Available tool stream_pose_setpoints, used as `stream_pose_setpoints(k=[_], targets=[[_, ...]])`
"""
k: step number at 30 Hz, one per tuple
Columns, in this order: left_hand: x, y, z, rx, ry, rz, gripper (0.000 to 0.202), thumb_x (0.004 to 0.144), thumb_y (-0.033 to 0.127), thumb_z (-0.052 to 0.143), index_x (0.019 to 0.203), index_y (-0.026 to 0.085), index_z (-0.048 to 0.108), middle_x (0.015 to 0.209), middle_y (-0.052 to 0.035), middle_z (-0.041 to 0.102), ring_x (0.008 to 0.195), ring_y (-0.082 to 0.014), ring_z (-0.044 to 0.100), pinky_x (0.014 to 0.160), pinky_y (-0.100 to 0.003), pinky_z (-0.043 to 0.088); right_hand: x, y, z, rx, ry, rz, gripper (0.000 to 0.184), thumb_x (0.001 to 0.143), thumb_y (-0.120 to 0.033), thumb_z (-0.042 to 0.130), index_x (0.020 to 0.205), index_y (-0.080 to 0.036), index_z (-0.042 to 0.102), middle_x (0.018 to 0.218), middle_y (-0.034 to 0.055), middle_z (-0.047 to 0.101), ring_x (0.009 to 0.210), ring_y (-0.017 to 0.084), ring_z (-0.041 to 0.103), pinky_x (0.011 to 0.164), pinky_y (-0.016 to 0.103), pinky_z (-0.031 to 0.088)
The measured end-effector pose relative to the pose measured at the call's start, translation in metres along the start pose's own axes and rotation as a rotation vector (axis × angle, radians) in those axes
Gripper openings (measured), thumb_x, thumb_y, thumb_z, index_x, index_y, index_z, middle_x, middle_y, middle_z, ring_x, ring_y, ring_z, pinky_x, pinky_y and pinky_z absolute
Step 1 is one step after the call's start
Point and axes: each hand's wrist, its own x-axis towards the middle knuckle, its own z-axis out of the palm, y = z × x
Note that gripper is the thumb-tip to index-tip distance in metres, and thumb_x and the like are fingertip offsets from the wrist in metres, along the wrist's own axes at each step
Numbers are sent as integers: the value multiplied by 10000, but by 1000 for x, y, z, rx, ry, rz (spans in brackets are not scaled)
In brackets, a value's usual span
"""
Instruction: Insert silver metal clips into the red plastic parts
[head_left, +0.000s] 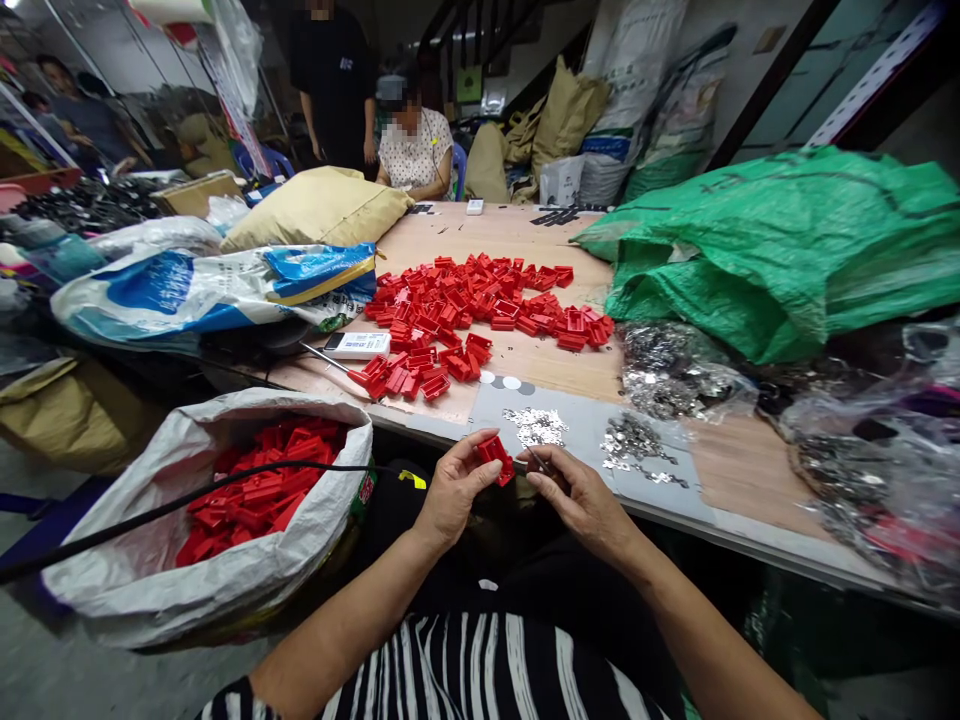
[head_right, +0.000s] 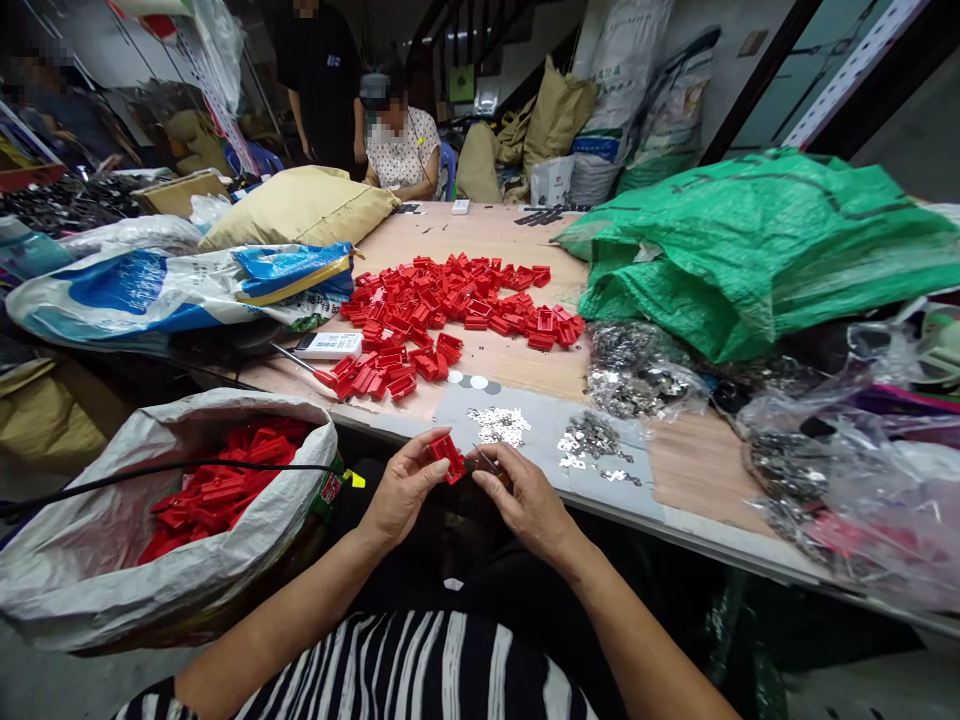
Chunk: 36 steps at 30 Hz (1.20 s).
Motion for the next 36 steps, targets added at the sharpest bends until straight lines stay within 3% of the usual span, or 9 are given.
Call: stream_pose_setpoints(k=[3, 10, 18, 27, 36], targets=[[7, -2, -5, 167, 4, 100, 378, 703, 210, 733, 1071, 216, 649, 1007, -31, 652, 904, -161, 589, 840, -274, 450, 1, 4, 1, -89, 26, -57, 259, 962, -292, 408, 1130, -229, 596, 984, 83, 590, 916, 225, 558, 822, 365, 472], [27, -4, -14, 557, 30, 258, 326, 697, 157, 705, 1004, 258, 660, 897, -8, 661, 814, -170, 593, 836, -288, 442, 8, 18, 8, -231, 53, 8, 247, 907, -235, 474, 1112, -217, 611, 942, 70, 649, 848, 220, 613, 778, 351, 486], [44, -6, -17, 578, -35, 253, 426, 637, 104, 709, 1020, 290, 707, 989, -17, 697, 927, -214, 587, 961, -342, 410, 20, 27, 9, -316, 13, 39, 209, 888, -215, 479, 1014, -212, 644, 959, 57, 686, 870, 216, 636, 780, 342, 488], [48, -3, -21, 820, -116, 311, 456, 708, 104, 668, 1122, 295, 665, 1046, -35, 691, 951, -211, 614, 909, -332, 442, 22, 27, 11, -355, -6, 6, 182, 881, -149, 485, 974, -199, 634, 929, 57, 669, 857, 211, 632, 766, 328, 487], [52, -2, -23, 738, -127, 272, 427, 666, 93, 703, 1042, 295, 702, 1013, -29, 709, 939, -220, 624, 893, -336, 457, 26, 19, 15, -404, -10, 88, 170, 878, -113, 485, 937, -203, 617, 894, 42, 648, 833, 203, 617, 753, 312, 466]])
